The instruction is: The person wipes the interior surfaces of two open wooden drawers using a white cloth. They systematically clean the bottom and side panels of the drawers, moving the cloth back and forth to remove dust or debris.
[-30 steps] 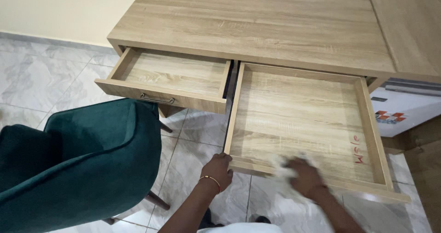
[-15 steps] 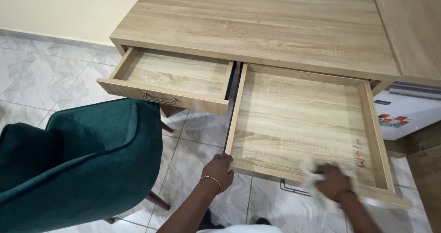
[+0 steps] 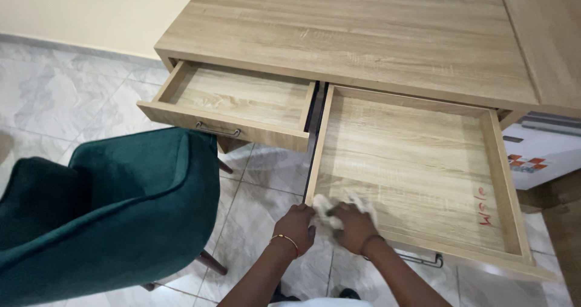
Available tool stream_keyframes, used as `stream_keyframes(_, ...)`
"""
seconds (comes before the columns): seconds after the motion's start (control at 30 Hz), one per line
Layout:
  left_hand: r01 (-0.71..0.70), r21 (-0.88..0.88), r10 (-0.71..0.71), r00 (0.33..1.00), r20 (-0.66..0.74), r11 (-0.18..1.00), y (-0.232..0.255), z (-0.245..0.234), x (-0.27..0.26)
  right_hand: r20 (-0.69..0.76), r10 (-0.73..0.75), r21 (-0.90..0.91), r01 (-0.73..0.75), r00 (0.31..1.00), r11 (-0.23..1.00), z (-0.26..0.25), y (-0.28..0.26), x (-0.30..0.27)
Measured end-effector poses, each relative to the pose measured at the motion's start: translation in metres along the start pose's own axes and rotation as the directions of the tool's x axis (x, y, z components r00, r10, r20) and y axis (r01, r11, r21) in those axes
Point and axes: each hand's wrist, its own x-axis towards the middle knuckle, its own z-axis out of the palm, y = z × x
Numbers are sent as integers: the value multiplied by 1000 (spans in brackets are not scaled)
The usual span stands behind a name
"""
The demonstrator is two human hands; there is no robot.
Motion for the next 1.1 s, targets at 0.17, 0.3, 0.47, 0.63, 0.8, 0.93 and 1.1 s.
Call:
stream_keyframes(0.17,55,-45,-55,998,-10,998,4,-5,-5,-55,197,-37,-199,979,979,18,121,-29)
stream_keyframes(0.3,56,-45,-57,998,-19,997,3,-6,-6,-362,159,-137,-221,919,965,7,251,-79)
stream_keyframes(0.47,-3,-38,1,998,-59,999,1,-5,-4,-239,516,-149,-556,823,818,-31,320,-119)
stream_keyframes(0.63,48,-61,-53,996,-77,997,-2,-4,-1,-208,494,-96,-520,844,849,-1,294,-82)
stream_keyframes(0.8,29,-68,-35,996,-87,997,-18,13,0,-173,131,23,-129,976,991,43,161,-2)
stream_keyframes(0.93,66,-315,-100,991,-92,947,-34,15,11,28,-334,79,331,942,940,24,9,38)
stream_keyframes(1.1,194,-467,-227,974,-14,863,-33,-10,-7,192,-187,-79,205,964,976,-17,-62,25)
